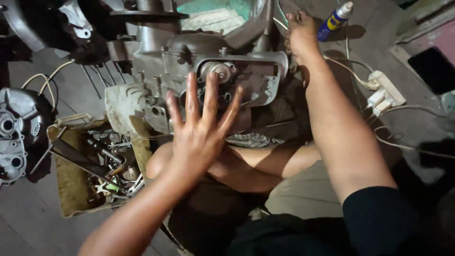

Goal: The person is repairing a disassembled engine block while sitting on the floor. They use a wrench to loosen and remove bolts, then use their hands to detach and reposition various engine components, including a metal cover and internal parts.

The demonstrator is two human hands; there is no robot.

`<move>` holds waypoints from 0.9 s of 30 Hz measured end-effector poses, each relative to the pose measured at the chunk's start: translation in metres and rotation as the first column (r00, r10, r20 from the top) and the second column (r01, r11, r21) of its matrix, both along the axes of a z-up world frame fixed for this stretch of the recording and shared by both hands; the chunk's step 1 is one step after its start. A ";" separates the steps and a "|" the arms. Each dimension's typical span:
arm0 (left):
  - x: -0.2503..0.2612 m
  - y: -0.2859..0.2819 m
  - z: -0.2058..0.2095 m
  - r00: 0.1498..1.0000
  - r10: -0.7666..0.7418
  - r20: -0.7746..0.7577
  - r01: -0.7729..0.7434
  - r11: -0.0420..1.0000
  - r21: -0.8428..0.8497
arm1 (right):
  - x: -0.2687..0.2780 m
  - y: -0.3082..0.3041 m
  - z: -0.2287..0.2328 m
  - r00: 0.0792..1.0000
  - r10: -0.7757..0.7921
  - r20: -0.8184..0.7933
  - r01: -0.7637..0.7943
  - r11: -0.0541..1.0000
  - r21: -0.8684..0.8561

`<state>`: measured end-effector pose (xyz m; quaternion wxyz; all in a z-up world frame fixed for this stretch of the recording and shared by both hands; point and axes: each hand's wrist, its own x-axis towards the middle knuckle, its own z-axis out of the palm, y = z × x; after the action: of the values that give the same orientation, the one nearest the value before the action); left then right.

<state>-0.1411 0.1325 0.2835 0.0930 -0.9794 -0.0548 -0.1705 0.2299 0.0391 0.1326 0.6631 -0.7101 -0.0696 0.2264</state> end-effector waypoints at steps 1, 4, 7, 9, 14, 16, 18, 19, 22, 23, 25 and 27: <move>0.004 0.005 0.006 0.997 -0.031 0.064 0.028 0.998 0.047 | 0.002 0.001 0.000 1.000 -0.007 0.025 0.007 1.000 -0.014; 0.007 0.015 0.019 0.982 -0.118 0.146 0.097 0.985 0.144 | 0.013 0.000 -0.014 0.992 -0.019 0.125 0.025 0.999 -0.046; 0.005 0.026 0.018 0.969 -0.178 0.172 0.138 0.965 0.225 | 0.027 0.001 -0.038 0.939 0.024 0.343 0.034 0.986 -0.161; 0.009 0.039 0.020 0.964 -0.195 0.182 0.146 0.957 0.252 | 0.035 0.004 -0.040 0.877 0.074 0.475 0.061 0.963 -0.262; 0.027 0.072 0.042 0.994 -0.107 0.010 0.103 0.973 0.207 | 0.001 0.008 0.008 0.968 0.105 0.226 -0.024 0.941 -0.336; 0.036 0.084 0.057 0.987 -0.138 0.080 0.120 0.973 0.199 | 0.015 0.012 -0.007 0.988 0.071 0.137 -0.024 0.948 -0.317; 0.043 0.091 0.065 0.976 -0.160 0.145 0.131 0.973 0.190 | 0.027 0.011 -0.025 0.998 0.043 0.042 -0.028 0.954 -0.298; 0.045 0.092 0.066 0.968 -0.169 0.187 0.129 0.969 0.210 | 0.032 0.008 -0.035 1.000 0.010 -0.019 -0.014 0.977 -0.213; 0.051 0.094 0.068 0.950 -0.176 0.257 0.106 0.958 0.265 | 0.041 0.006 -0.040 0.984 -0.080 -0.158 0.069 0.995 -0.079; 0.052 0.094 0.067 0.944 -0.172 0.281 0.084 0.950 0.299 | 0.041 0.004 -0.039 0.962 -0.135 -0.237 0.131 0.991 -0.036; 0.050 0.089 0.069 0.950 -0.200 0.242 0.177 0.978 0.114 | 0.021 0.004 -0.012 0.953 -0.176 -0.248 0.174 0.984 -0.031; 0.051 0.088 0.073 0.949 -0.230 0.213 0.250 0.965 -0.072 | 0.017 0.005 -0.004 0.943 -0.215 -0.255 0.216 0.976 -0.024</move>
<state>-0.0898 0.2201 0.3561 0.0174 -0.9596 0.0475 -0.2767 0.2473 0.0446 0.1286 0.6887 -0.6768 0.0944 0.2422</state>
